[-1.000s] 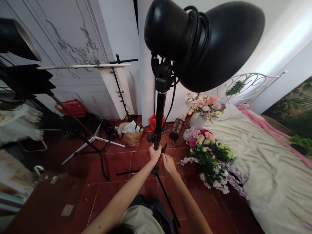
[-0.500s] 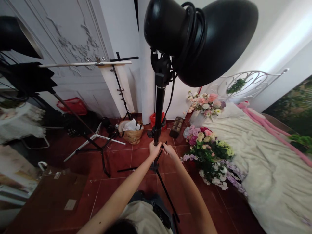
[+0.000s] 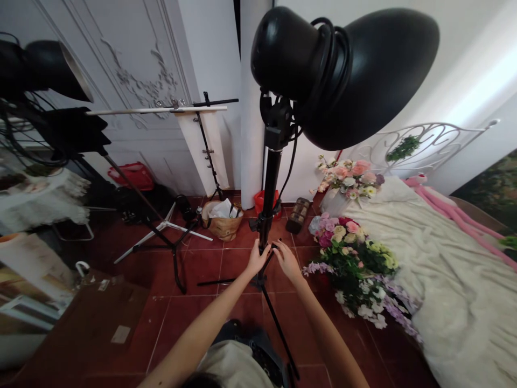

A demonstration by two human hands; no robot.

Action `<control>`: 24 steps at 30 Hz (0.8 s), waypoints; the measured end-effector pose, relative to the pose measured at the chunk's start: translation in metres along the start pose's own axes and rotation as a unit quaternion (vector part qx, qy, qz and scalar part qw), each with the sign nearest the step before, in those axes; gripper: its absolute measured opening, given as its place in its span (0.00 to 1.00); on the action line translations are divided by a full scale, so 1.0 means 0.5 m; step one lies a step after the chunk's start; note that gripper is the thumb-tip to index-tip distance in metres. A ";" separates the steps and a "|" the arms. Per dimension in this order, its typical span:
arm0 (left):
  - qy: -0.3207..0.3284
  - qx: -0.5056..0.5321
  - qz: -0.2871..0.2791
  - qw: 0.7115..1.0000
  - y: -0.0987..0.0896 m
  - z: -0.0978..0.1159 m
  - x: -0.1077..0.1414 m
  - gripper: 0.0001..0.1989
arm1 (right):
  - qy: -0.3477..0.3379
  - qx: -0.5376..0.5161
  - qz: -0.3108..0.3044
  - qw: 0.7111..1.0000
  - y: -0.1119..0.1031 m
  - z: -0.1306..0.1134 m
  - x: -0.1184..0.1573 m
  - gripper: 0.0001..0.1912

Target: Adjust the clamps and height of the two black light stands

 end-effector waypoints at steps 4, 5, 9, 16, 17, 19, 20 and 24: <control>-0.003 0.015 -0.016 1.000 0.004 -0.013 -0.008 0.15 | -0.001 -0.044 0.009 0.999 0.007 0.024 -0.004 0.20; -0.004 0.022 -0.022 1.000 0.005 -0.017 -0.010 0.15 | -0.004 -0.054 0.012 0.998 0.009 0.029 -0.004 0.20; -0.006 0.052 -0.063 0.997 0.012 -0.029 -0.015 0.16 | -0.011 -0.080 0.065 0.995 0.023 0.042 -0.002 0.20; 0.009 0.023 -0.084 0.996 0.009 -0.039 -0.022 0.16 | 0.080 -0.131 0.210 0.966 0.058 0.034 -0.013 0.22; 0.013 0.015 -0.087 0.996 0.008 -0.037 -0.022 0.16 | 0.095 -0.153 0.218 0.959 0.061 0.029 -0.016 0.23; 0.018 -0.007 -0.090 0.996 0.004 -0.033 -0.021 0.16 | 0.132 -0.193 0.241 0.942 0.065 0.021 -0.023 0.25; 0.018 -0.023 -0.090 0.996 -0.001 -0.029 -0.020 0.16 | 0.154 -0.206 0.254 0.932 0.066 0.017 -0.026 0.26; 0.020 -0.104 -0.110 0.988 -0.022 -0.010 -0.016 0.18 | 0.208 -0.225 0.261 0.915 0.070 -0.005 -0.032 0.24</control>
Point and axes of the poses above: each hand's wrist, its own x-axis away from the middle knuckle, its own y-axis out of the palm, z = x × y, the point moved 4 cm from there along -x, towards the middle knuckle, and after that the axes turned 13 degrees about -x, right-handed, at the moved point
